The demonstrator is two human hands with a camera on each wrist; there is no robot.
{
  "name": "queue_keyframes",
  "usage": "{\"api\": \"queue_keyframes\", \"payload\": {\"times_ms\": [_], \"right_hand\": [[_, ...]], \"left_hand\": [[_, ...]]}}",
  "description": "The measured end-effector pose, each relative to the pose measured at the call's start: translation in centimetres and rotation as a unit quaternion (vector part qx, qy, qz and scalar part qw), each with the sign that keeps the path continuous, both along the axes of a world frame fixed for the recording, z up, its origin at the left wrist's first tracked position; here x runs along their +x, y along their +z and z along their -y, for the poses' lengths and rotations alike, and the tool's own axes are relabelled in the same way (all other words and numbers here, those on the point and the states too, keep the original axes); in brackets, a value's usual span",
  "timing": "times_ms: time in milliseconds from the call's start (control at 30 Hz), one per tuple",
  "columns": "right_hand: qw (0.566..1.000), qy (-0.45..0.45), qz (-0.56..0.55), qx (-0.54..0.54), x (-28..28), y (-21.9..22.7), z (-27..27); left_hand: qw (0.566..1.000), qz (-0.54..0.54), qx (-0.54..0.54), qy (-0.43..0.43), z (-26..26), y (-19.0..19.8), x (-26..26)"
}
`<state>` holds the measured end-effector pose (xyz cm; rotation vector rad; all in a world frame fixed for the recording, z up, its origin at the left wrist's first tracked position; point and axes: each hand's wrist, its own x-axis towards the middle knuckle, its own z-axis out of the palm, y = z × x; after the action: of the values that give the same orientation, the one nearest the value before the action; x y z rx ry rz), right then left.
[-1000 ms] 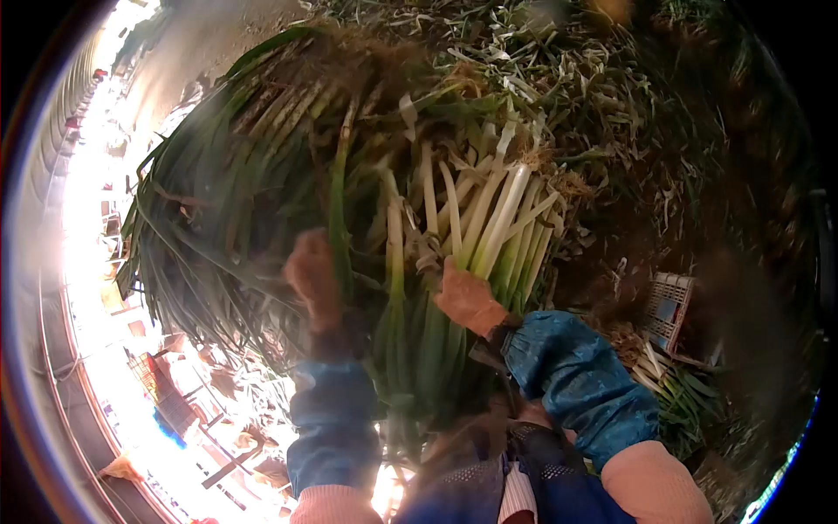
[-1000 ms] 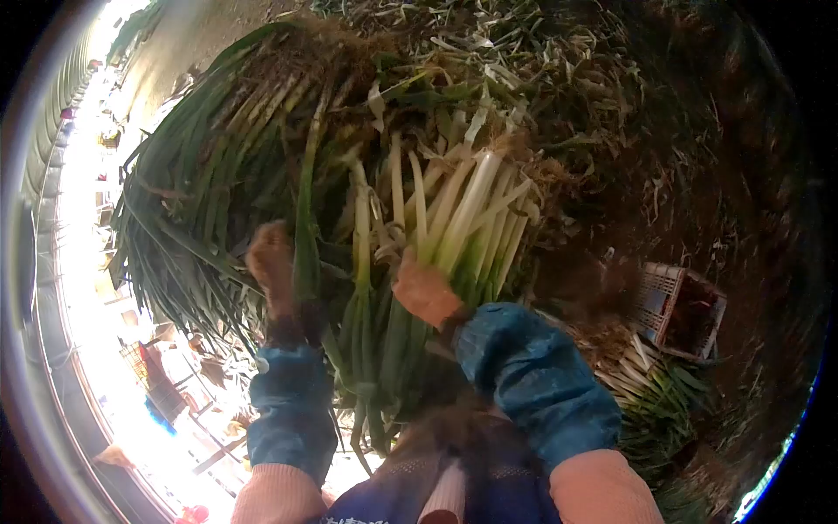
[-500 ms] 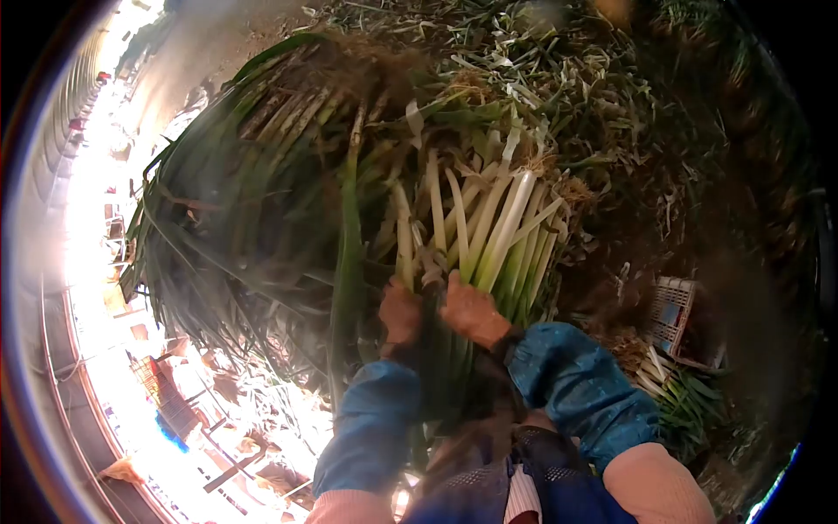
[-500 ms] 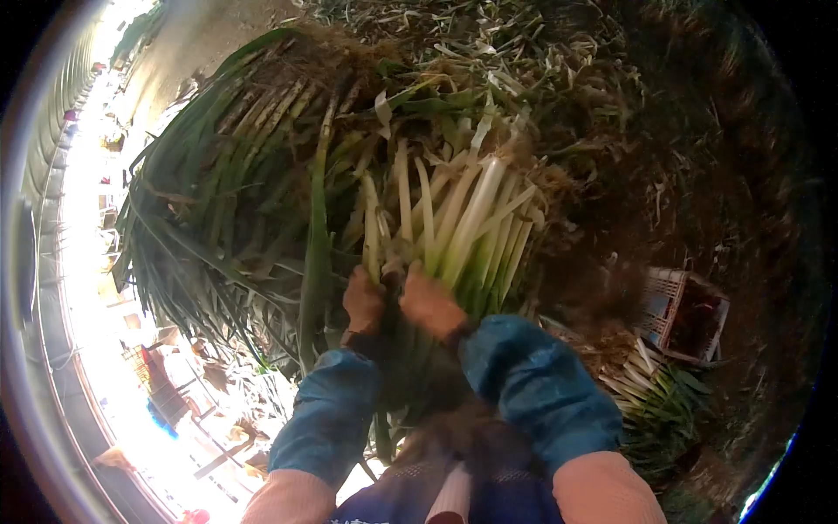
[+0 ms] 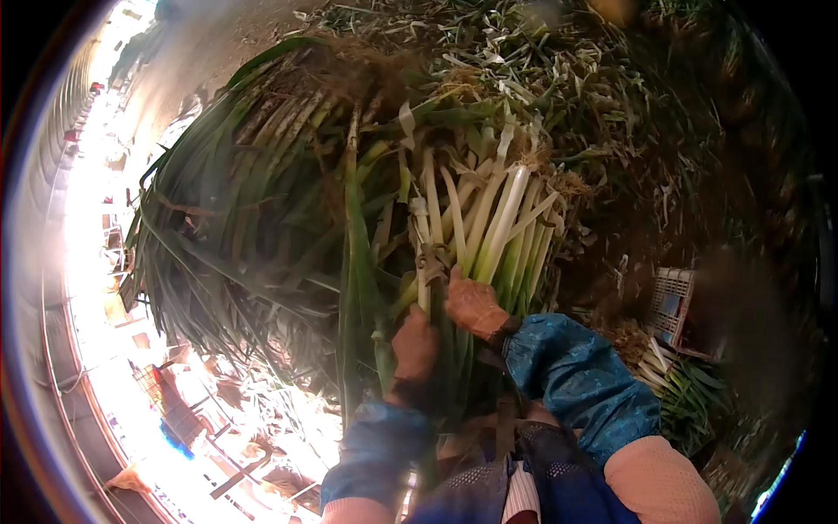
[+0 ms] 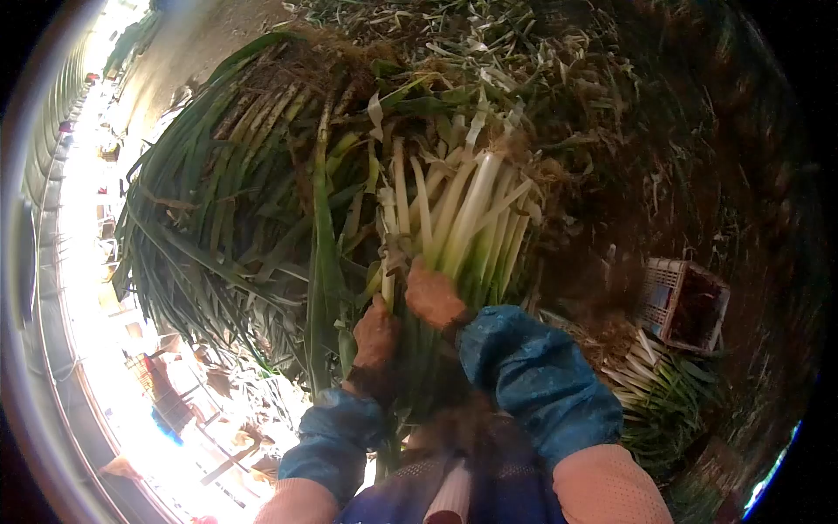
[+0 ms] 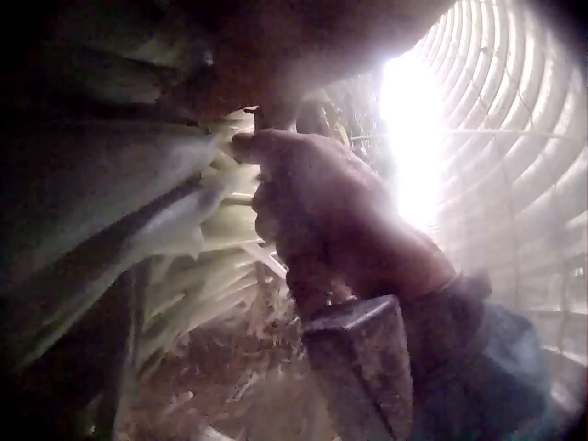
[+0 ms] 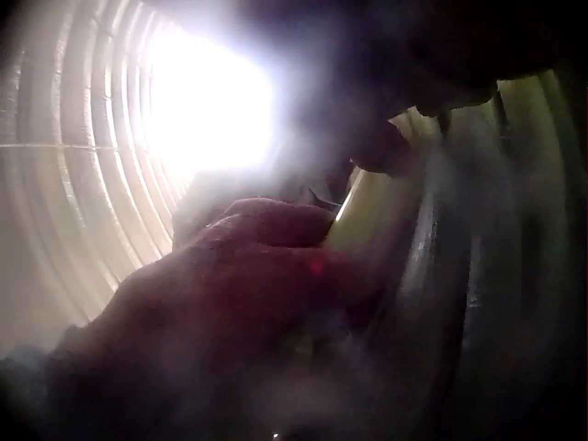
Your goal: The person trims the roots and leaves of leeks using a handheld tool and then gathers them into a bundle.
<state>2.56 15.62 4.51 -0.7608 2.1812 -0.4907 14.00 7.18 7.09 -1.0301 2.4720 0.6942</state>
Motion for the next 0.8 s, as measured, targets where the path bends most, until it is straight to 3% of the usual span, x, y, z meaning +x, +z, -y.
{"api": "queue_keyframes", "payload": {"times_ms": [133, 233, 367, 533, 633, 733, 800], "right_hand": [[0.997, -0.006, -0.062, -0.037, 1.9, 0.8, -2.4], [0.999, -0.018, 0.024, 0.020, 2.8, 3.5, -3.5], [1.000, -0.011, -0.007, 0.006, 2.7, 3.6, -3.4], [0.994, -0.098, -0.024, -0.048, -0.6, 6.1, -2.1], [0.998, -0.063, -0.023, -0.015, 0.8, 7.2, -4.3], [0.997, -0.067, -0.026, 0.031, 0.6, 5.2, -5.5], [0.995, -0.061, -0.073, -0.027, -0.2, 3.4, -6.5]], "left_hand": [[1.000, 0.014, -0.009, 0.003, -0.3, 0.4, -0.6], [1.000, 0.007, -0.013, 0.006, -0.2, 0.6, -0.7], [0.999, -0.035, -0.025, -0.001, 0.0, 2.2, -1.7], [0.990, -0.101, -0.088, -0.044, 2.3, 3.4, -6.5], [0.987, -0.109, -0.097, -0.060, 3.6, 2.7, -9.2], [0.985, -0.089, -0.121, -0.084, 2.5, 0.8, -9.5], [0.984, -0.075, -0.126, -0.101, 0.5, -0.1, -8.3]]}}
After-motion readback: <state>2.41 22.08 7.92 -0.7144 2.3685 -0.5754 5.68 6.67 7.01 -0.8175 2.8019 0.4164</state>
